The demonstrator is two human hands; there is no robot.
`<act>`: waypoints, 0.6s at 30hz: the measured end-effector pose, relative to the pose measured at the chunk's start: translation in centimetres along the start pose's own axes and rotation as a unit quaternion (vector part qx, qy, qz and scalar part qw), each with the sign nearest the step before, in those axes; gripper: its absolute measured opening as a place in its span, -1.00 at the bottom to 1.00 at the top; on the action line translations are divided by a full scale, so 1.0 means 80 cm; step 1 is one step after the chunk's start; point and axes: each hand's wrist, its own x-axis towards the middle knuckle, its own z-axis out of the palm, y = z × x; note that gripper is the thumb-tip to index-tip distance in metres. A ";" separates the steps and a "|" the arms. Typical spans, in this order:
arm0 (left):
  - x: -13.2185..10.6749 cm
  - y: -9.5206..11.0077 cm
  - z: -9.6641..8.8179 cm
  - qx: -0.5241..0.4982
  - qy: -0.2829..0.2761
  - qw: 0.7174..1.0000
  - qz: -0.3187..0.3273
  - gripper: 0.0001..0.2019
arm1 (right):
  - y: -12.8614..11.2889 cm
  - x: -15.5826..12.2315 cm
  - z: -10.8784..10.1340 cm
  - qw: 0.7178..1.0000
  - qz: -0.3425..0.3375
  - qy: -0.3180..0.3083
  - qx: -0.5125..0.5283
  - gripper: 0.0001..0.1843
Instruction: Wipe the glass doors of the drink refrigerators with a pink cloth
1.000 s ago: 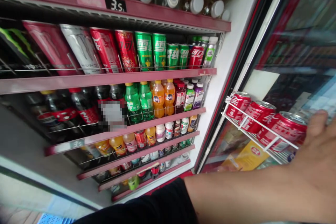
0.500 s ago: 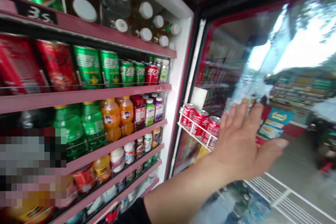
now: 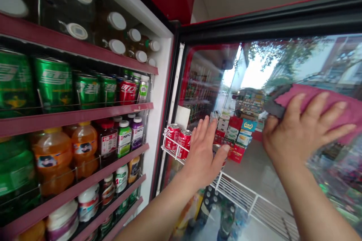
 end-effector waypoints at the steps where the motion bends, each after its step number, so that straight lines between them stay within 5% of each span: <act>1: 0.001 -0.003 -0.002 0.002 0.004 1.000 0.000 -0.20 | -0.009 0.003 0.002 0.996 -0.047 -0.080 0.005 -0.03; 3: 0.002 -0.009 -0.003 0.007 0.012 1.000 -0.001 -0.21 | -0.042 0.006 -0.001 0.985 -0.081 -0.154 -0.011 0.11; 9: 0.008 -0.026 -0.011 0.021 0.036 0.999 0.010 -0.25 | -0.153 0.010 -0.009 0.965 -0.188 -0.182 -0.014 -0.15; 18: 0.022 -0.059 -0.041 0.072 0.099 0.992 0.022 -0.31 | -0.267 0.023 0.053 0.886 -0.357 -0.290 0.058 -0.27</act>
